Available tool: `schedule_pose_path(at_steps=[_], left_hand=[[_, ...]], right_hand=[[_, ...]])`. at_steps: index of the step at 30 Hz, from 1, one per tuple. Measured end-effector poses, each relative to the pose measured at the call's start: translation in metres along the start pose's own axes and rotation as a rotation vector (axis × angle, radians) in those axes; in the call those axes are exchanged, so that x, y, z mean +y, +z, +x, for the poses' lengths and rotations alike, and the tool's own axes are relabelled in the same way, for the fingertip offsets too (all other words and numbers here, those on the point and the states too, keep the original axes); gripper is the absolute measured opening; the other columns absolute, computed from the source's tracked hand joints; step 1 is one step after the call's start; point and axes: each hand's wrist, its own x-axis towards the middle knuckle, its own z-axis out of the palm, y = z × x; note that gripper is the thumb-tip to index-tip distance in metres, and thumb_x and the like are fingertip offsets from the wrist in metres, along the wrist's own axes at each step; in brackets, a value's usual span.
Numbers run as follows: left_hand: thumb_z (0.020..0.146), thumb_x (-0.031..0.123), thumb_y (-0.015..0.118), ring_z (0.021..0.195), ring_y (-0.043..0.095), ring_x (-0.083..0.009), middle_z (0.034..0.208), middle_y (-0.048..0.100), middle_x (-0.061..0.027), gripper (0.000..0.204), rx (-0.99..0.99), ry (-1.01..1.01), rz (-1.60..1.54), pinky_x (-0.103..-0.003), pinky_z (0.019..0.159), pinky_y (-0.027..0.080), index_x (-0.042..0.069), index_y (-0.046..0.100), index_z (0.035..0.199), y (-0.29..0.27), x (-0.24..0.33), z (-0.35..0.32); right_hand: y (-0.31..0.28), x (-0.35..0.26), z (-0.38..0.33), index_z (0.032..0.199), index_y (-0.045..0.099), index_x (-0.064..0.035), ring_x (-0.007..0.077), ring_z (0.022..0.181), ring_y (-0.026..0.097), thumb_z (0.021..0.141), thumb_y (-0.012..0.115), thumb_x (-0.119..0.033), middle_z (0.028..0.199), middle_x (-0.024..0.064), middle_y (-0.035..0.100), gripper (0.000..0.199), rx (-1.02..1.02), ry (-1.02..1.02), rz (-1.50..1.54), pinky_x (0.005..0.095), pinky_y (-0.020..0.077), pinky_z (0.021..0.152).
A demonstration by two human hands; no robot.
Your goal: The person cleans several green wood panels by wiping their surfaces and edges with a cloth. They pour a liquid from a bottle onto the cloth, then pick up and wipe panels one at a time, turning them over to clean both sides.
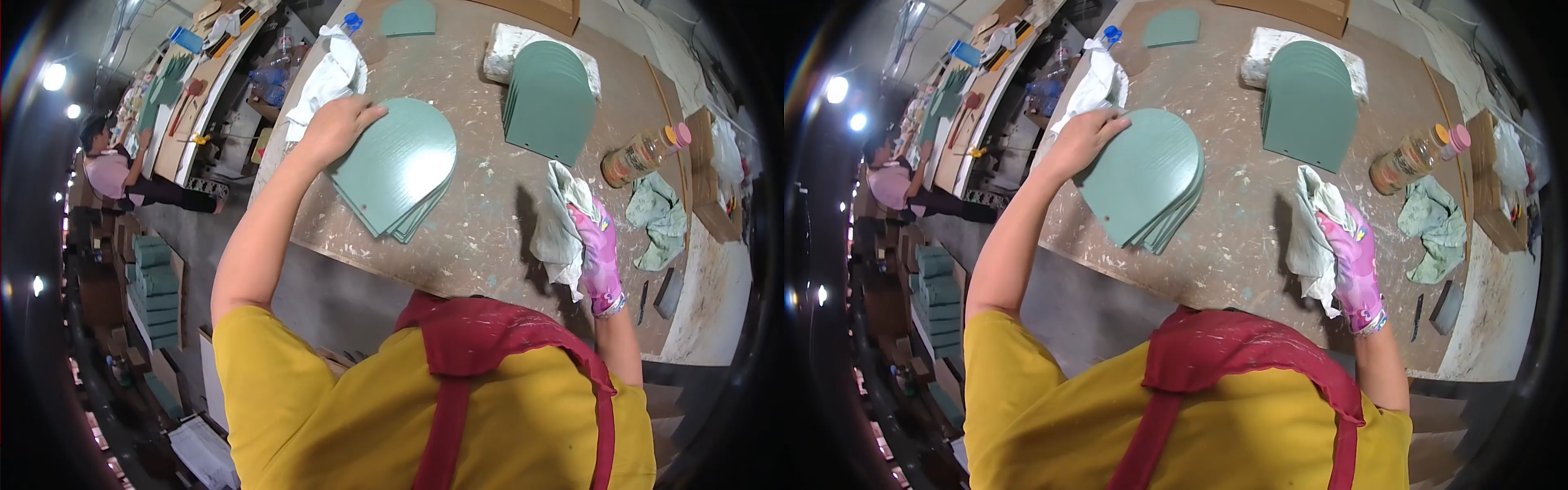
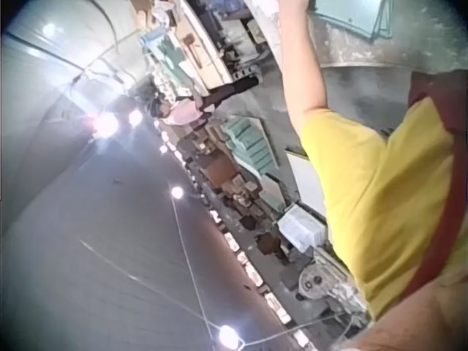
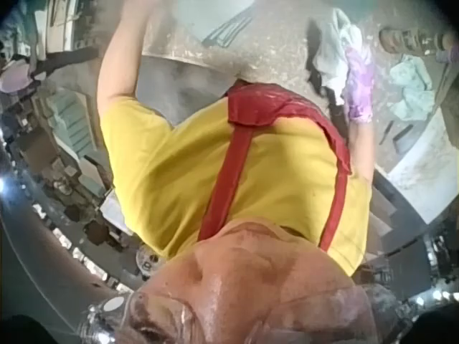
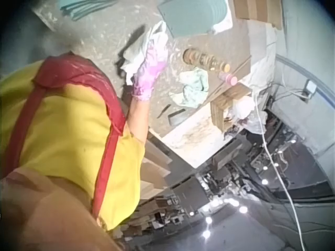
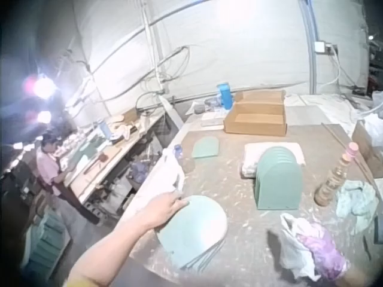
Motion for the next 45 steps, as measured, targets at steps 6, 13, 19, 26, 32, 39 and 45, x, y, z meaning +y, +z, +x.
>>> schedule_pose_path(at_steps=[6, 13, 19, 26, 32, 39, 45], left_hand=[[0.089, 0.026, 0.057, 0.107, 0.055, -0.0261, 0.115, 0.056, -0.0157, 0.044, 0.321, 0.344, -0.248, -0.035, 0.09, 0.043, 0.006, 0.048, 0.127, 0.025, 0.068, -0.046], [0.079, 0.032, 0.069, 0.121, 0.043, -0.0372, 0.131, 0.041, -0.029, 0.08, 0.471, 0.165, -0.906, -0.04, 0.099, 0.036, -0.004, 0.028, 0.137, 0.19, 0.162, 0.04], [0.068, 0.039, 0.076, 0.113, 0.045, -0.0402, 0.122, 0.046, -0.0238, 0.086, 0.6, -0.097, -0.507, -0.046, 0.096, 0.036, 0.004, 0.036, 0.135, 0.209, 0.167, 0.121], [0.075, 0.029, 0.071, 0.105, 0.052, -0.0354, 0.114, 0.054, -0.0185, 0.057, 0.613, 0.028, -0.612, -0.041, 0.088, 0.042, 0.007, 0.05, 0.124, 0.217, 0.127, 0.128], [0.084, 0.017, 0.062, 0.105, 0.055, -0.0298, 0.115, 0.057, -0.0178, 0.047, 0.368, 0.039, -1.113, -0.035, 0.09, 0.042, 0.0, 0.046, 0.125, 0.214, 0.136, 0.059], [0.088, 0.007, 0.054, 0.108, 0.052, -0.0219, 0.118, 0.055, -0.0152, 0.044, 0.145, 0.032, -1.43, -0.032, 0.093, 0.04, -0.003, 0.04, 0.128, 0.242, 0.144, -0.028], [0.086, 0.007, 0.055, 0.093, 0.053, -0.0159, 0.101, 0.057, -0.0115, 0.029, 0.139, 0.17, -1.235, -0.03, 0.082, 0.043, -0.003, 0.047, 0.113, 0.236, 0.146, -0.05]], right_hand=[[-0.012, -0.008, -0.002, 0.118, 0.054, 0.0003, 0.0125, 0.089, 0.06, 0.086, 0.06, -0.013, 0.102, 0.0047, 0.062, 0.035, 0.16, -0.075, -0.054, 0.0261, 0.048, 0.079], [-0.028, -0.004, 0.019, 0.117, 0.054, -0.0017, 0.0158, 0.088, 0.061, 0.089, 0.055, -0.014, 0.1, 0.0068, 0.062, 0.03, 0.144, -0.078, 0.206, 0.0292, 0.0519, 0.075], [-0.055, 0.033, 0.017, 0.117, 0.055, -0.0007, 0.015, 0.09, 0.061, 0.087, 0.058, -0.01, 0.107, 0.0062, 0.062, 0.032, 0.199, -0.061, 0.233, 0.0273, 0.0499, 0.08], [-0.059, 0.019, -0.007, 0.12, 0.052, 0.002, 0.0189, 0.099, 0.062, 0.087, 0.056, -0.006, 0.112, 0.0107, 0.061, 0.034, 0.21, 0.05, 0.408, 0.0287, 0.0507, 0.086], [-0.078, 0.004, 0.003, 0.12, 0.052, 0.0004, 0.0144, 0.088, 0.063, 0.088, 0.057, -0.007, 0.104, 0.0067, 0.063, 0.033, 0.35, -0.156, 0.224, 0.0244, 0.0515, 0.075], [0.014, -0.019, 0.017, 0.117, 0.056, -0.0074, 0.0291, 0.084, 0.06, 0.074, 0.064, -0.016, 0.106, 0.0164, 0.056, 0.044, 0.055, -0.739, -1.4, 0.0386, 0.0501, 0.07], [0.041, -0.007, 0.029, 0.118, 0.056, -0.009, 0.0317, 0.089, 0.059, 0.075, 0.062, -0.019, 0.106, 0.0122, 0.058, 0.044, 0.083, -0.867, -1.194, 0.037, 0.0484, 0.076]])
